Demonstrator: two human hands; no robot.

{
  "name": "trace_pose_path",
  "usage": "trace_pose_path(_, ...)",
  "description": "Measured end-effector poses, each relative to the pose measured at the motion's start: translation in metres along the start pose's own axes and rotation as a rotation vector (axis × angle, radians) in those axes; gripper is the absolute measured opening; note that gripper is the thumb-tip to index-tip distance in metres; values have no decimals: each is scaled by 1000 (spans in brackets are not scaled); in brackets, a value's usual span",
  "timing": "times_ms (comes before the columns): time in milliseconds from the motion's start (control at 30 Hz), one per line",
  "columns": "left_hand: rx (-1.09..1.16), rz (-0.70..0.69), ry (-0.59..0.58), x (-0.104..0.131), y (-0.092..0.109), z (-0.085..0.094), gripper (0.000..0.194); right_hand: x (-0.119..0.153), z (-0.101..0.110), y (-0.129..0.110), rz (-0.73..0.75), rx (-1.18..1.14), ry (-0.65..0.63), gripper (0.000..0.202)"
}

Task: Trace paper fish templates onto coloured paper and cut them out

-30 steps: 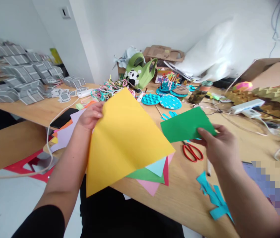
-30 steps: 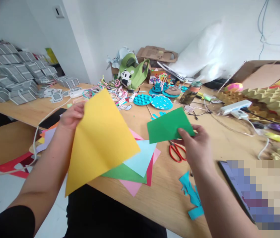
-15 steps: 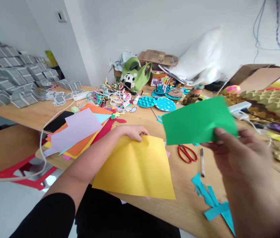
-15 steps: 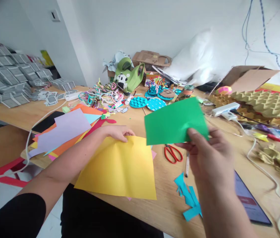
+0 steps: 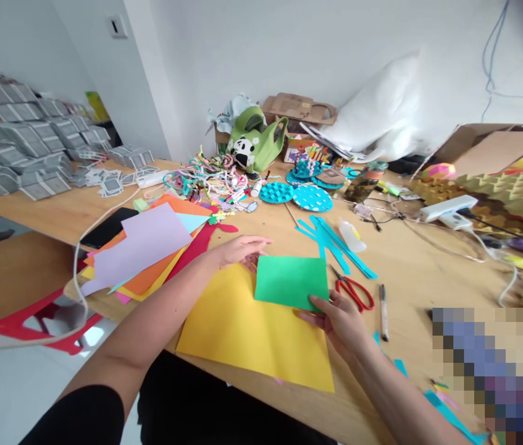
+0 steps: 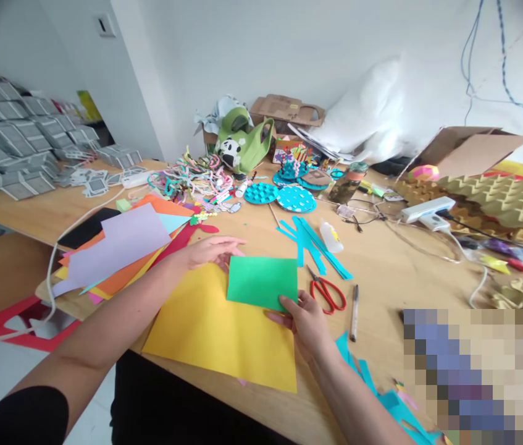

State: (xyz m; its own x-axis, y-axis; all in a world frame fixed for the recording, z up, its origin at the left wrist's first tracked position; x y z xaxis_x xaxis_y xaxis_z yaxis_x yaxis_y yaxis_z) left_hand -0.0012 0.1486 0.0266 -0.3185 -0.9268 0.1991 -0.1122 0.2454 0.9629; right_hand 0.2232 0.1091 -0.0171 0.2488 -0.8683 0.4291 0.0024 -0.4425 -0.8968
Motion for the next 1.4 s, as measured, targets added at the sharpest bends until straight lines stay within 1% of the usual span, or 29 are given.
trace_pose_path(33,-5,-12,6,3,1,-1,54,0,-2,0,0,-5,-2,37)
trace_pose_path(133,-115,-80,39,7,7,-3,68,3,-10,-3,-5,-6,-14,39)
trace_pose_path(167,-138,-95,49,8,8,-3,69,4,-12,-4,-5,2,-13,40)
trace_pose_path(267,-170,-143,81,14,15,-2,59,6,-12,-8,23,53,-10,41)
trace_pose_path(367,-222,-236,124,31,29,-1,41,6,-6,-14,90,142,-16,36)
trace_pose_path(400,-261,-287,151,39,37,-1,33,6,-4,-18,131,178,-12,34)
trace_pose_path(467,-381,-445,210,60,55,-5,12,8,0,-30,259,253,10,28)
trace_pose_path(500,-451,-546,198,72,64,-12,9,10,1,-38,336,289,22,25)
trace_pose_path(533,-507,-654,176,84,71,-20,14,12,1,-46,411,322,35,23)
trace_pose_path(600,-587,-803,200,106,78,-30,20,17,1,-58,537,365,60,17)
trace_pose_path(667,-654,-881,223,121,76,-39,25,20,0,-66,625,389,92,12)
trace_pose_path(733,-705,-918,222,129,70,-46,28,23,-1,-71,699,423,123,11)
trace_pose_path(833,-723,-921,202,135,60,-52,29,28,-3,-76,777,521,168,13)
trace_pose_path(867,-707,-915,192,137,58,-53,28,29,-4,-76,776,559,174,15)
trace_pose_path(933,-643,-885,201,138,57,-49,23,29,-8,-72,700,645,135,20)
trace_pose_path(1000,-588,-804,276,135,56,-40,17,28,-16,-59,559,720,13,25)
trace_pose_path(1067,-591,-666,372,128,49,-27,16,28,-26,-43,421,770,-137,32)
trace_pose_path(1133,-644,-495,416,114,36,-16,21,29,-34,-25,307,831,-278,36)
trace_pose_path(1167,-676,-407,413,106,26,-12,25,28,-37,-17,263,886,-328,36)
trace_pose_path(1200,-713,-331,411,99,16,-8,29,27,-36,-11,238,965,-346,34)
trace_pose_path(1233,-757,-271,408,93,7,-4,33,25,-34,-10,243,1061,-327,32)
trace_pose_path(1267,-808,-228,398,88,-1,-3,38,22,-30,-13,278,1162,-272,32)
trace_pose_path(1333,-916,-214,381,84,-11,-4,49,17,-22,-28,397,1317,-99,33)
trace_pose_path(1367,-972,-220,379,85,-13,-5,53,15,-20,-37,465,1354,-31,33)
trace_pose_path(1400,-1024,-226,386,88,-13,-7,54,13,-22,-46,537,1369,8,33)
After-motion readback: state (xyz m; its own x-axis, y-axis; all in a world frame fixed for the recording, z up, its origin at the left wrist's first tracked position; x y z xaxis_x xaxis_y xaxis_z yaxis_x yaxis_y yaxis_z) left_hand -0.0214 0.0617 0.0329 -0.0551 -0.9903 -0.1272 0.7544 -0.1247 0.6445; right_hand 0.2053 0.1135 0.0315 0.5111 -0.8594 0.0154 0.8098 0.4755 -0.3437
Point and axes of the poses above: each hand's wrist, its own x-axis away from the middle knuckle, its own z-axis out of the back of the hand, y = z × x, the point moved 8 cm from there along -x, towards the middle knuckle, and after that the axes turned 13 degrees about x, right-handed, at the moved point
